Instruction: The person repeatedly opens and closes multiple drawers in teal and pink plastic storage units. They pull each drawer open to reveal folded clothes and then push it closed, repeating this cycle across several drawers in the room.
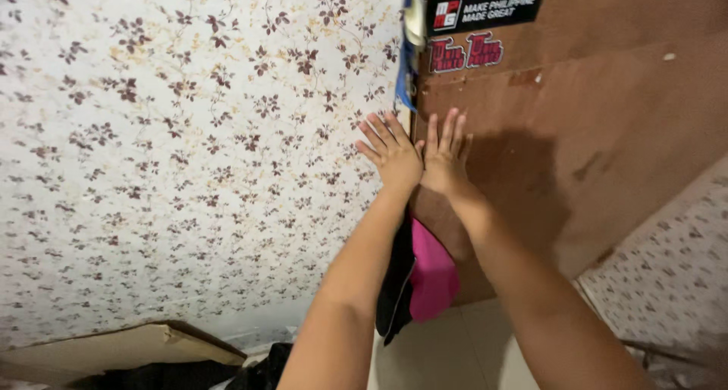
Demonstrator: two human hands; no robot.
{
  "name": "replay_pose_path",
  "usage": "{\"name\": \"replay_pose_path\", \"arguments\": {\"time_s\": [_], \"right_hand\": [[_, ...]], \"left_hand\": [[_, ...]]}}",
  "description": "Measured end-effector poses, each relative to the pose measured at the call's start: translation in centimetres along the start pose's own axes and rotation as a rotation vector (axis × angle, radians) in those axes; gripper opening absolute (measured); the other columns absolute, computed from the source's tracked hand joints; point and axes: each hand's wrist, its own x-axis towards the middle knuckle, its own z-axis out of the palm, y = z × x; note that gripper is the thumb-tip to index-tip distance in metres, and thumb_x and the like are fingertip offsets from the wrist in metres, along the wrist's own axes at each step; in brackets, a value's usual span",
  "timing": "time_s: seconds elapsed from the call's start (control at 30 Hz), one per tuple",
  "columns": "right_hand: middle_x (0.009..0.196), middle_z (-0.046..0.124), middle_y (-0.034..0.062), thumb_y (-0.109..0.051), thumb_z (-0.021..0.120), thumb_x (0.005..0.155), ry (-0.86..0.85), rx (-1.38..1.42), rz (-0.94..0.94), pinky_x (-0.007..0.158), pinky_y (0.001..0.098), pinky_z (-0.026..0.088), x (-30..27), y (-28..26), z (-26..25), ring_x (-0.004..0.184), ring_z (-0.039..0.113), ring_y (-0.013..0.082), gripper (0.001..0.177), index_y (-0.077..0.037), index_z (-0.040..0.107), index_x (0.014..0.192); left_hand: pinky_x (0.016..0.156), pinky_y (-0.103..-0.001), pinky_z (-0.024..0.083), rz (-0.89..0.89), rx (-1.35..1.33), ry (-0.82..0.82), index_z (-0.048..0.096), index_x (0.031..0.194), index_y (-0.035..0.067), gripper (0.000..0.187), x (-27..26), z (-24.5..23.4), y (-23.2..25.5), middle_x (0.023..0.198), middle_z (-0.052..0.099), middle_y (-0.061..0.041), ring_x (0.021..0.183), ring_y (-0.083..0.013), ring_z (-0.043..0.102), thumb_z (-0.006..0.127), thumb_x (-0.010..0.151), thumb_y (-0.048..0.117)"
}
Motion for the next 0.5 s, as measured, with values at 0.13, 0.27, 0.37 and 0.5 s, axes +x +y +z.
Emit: {"name": "replay_pose_path", "arguments": {"time_s": [0.13,0.27,0.37,0.5], "right_hand": [[0.172,-0.004,0.0254,-0.045,0.056,0.1,-0.153,0.036,0.092,0.115,0.0802,0.014,-1.1,-1.8,-5.1,0.157,0.003,0.0532,0.086,-0.017,0.012,0.168],[0.171,-0.002,0.0236,-0.05,0.067,0.088,-0.262,0.042,0.144,0.115,0.0782,0.013,-2.9,-3.4,-8.3,0.156,0.005,0.0516,0.1,-0.018,0.012,0.166],[0.169,-0.003,0.0221,-0.053,0.074,0.08,-0.372,0.033,0.201,0.115,0.0758,0.011,-3.6,-3.8,-9.6,0.155,0.001,0.0481,0.111,-0.019,0.01,0.164],[0.172,-0.003,0.0197,-0.052,0.08,0.076,-0.443,-0.03,0.265,0.119,0.0716,0.012,-5.4,-4.0,-10.0,0.157,-0.003,0.0435,0.117,-0.022,0.01,0.165]], "left_hand": [[0.12,-0.071,-0.002,-0.02,-0.145,-0.203,0.008,0.16,-0.004,0.109,-0.5,-4.5,0.2,0.165,-0.007,-0.035,0.153,-0.0551,-0.011,0.07,0.086,0.046],[0.124,-0.068,0.002,0.024,-0.24,-0.117,0.011,0.163,-0.003,0.102,-2.2,-7.0,0.0,0.17,-0.003,-0.03,0.158,-0.049,-0.006,0.067,0.091,0.043],[0.122,-0.069,0.002,0.002,-0.258,-0.192,0.015,0.161,-0.003,0.099,-3.9,-7.7,-0.9,0.168,-0.003,-0.031,0.156,-0.0498,-0.007,0.068,0.09,0.044],[0.12,-0.072,0.001,0.023,-0.26,-0.27,0.022,0.159,-0.003,0.092,-7.3,-8.3,-2.6,0.168,-0.003,-0.032,0.156,-0.0513,-0.008,0.068,0.093,0.042]]}}
